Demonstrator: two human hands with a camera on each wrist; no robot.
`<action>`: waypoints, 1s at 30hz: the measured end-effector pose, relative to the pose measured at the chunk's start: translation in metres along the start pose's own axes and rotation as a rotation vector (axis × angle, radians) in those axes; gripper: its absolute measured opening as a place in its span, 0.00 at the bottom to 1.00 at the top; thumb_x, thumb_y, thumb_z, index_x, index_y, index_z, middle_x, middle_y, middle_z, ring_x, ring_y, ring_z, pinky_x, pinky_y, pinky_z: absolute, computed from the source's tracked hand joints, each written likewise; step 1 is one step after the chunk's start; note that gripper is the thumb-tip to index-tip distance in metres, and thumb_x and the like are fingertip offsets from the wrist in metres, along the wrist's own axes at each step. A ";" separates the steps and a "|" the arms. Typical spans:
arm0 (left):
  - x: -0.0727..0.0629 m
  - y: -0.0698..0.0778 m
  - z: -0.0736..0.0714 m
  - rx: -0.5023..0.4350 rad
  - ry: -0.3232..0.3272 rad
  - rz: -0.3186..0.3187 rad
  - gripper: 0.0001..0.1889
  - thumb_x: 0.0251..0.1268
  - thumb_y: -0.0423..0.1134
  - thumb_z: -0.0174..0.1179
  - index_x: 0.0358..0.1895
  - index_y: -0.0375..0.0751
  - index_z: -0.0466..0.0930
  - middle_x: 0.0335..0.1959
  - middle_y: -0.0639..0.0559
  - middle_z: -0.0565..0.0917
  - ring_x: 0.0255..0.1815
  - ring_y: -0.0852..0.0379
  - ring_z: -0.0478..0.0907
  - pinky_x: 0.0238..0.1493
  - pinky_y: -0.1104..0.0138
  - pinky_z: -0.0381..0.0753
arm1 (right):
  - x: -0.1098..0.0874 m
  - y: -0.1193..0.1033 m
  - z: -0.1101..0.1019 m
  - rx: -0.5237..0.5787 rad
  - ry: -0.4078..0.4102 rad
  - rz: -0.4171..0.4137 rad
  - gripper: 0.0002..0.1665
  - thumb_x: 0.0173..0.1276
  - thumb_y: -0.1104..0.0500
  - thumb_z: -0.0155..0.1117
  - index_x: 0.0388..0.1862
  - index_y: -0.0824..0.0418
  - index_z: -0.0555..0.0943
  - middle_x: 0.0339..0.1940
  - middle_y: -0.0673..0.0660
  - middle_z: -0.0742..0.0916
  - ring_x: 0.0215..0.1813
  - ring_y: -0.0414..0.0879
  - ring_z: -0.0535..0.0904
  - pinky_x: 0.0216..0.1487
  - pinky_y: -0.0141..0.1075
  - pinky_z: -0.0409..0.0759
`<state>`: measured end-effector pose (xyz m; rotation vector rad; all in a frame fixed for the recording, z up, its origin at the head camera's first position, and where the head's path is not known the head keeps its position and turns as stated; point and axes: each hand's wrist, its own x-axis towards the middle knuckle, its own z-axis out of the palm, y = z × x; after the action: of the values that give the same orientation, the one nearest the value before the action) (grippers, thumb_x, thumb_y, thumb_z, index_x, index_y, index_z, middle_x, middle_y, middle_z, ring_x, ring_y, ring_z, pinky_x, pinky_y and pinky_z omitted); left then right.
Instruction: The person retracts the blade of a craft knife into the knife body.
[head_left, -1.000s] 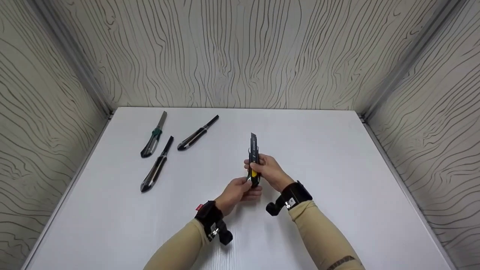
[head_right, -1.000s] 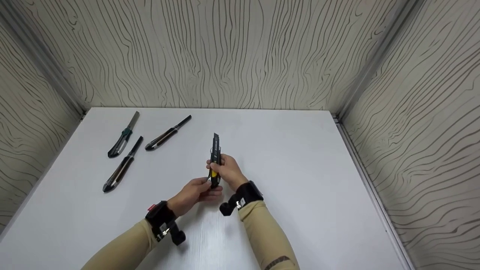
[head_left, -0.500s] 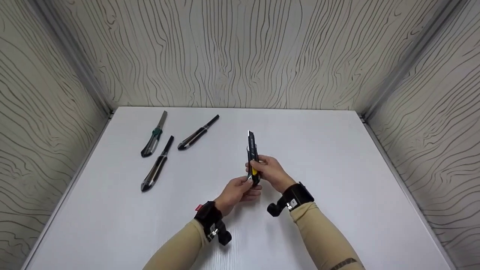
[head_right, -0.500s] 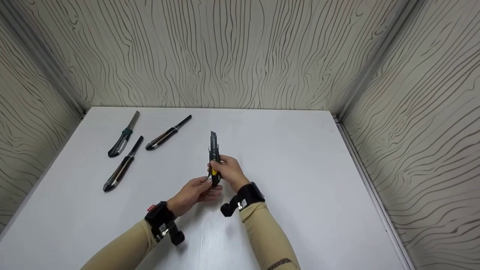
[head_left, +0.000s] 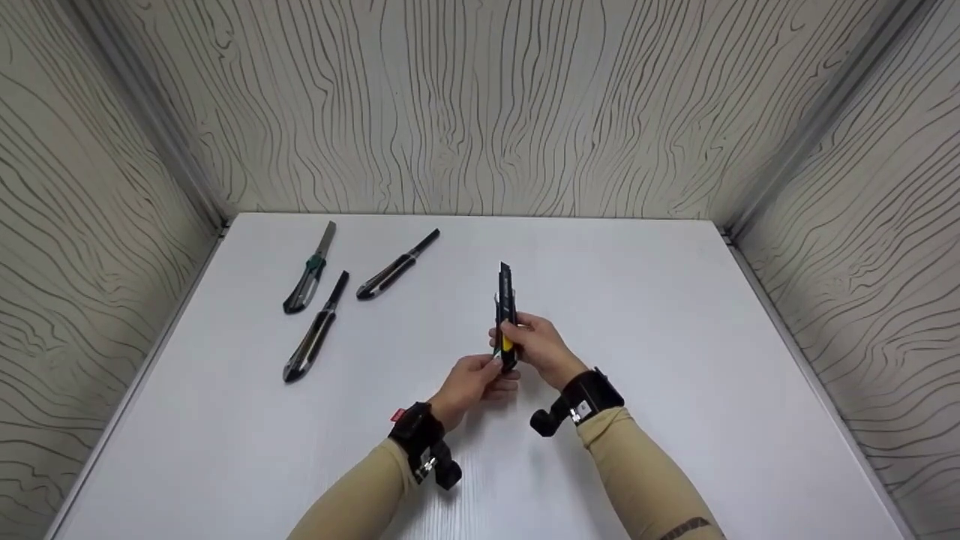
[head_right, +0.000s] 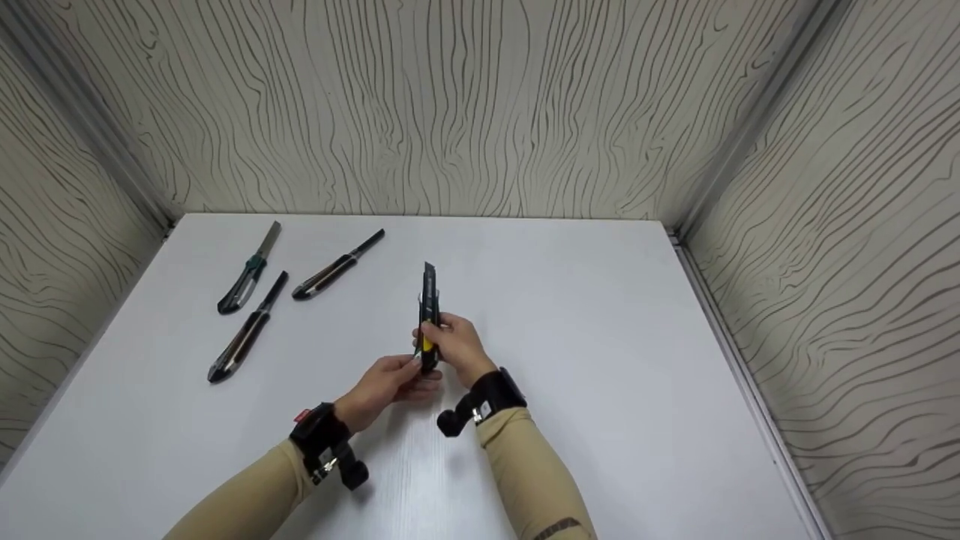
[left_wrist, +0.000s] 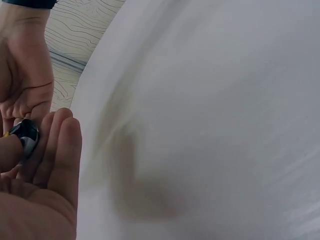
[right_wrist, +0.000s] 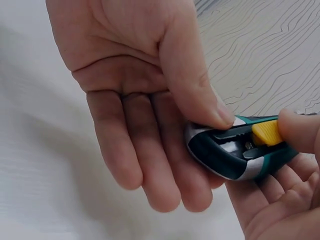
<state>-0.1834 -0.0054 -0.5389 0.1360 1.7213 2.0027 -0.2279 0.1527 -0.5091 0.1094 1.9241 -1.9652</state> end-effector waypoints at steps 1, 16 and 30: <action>0.000 0.000 0.000 0.006 -0.002 0.002 0.20 0.78 0.37 0.44 0.58 0.21 0.72 0.51 0.28 0.82 0.48 0.45 0.86 0.54 0.57 0.84 | 0.000 0.000 0.001 0.000 0.009 -0.003 0.23 0.75 0.58 0.55 0.63 0.70 0.71 0.50 0.61 0.87 0.48 0.43 0.84 0.50 0.34 0.82; 0.000 0.000 0.003 0.046 0.027 0.014 0.20 0.79 0.37 0.43 0.58 0.21 0.73 0.47 0.30 0.84 0.49 0.41 0.85 0.53 0.56 0.84 | -0.001 0.001 0.003 -0.019 0.043 -0.023 0.19 0.73 0.63 0.55 0.60 0.70 0.74 0.51 0.63 0.87 0.51 0.47 0.85 0.52 0.36 0.82; -0.001 -0.001 0.003 0.052 0.068 -0.002 0.19 0.79 0.37 0.43 0.57 0.24 0.75 0.47 0.29 0.84 0.47 0.44 0.86 0.51 0.57 0.85 | 0.000 0.004 0.005 -0.043 0.035 -0.029 0.21 0.72 0.66 0.54 0.63 0.70 0.72 0.56 0.66 0.84 0.50 0.44 0.84 0.52 0.36 0.82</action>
<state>-0.1807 -0.0029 -0.5389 0.0852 1.8155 1.9833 -0.2257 0.1479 -0.5123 0.1051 2.0000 -1.9509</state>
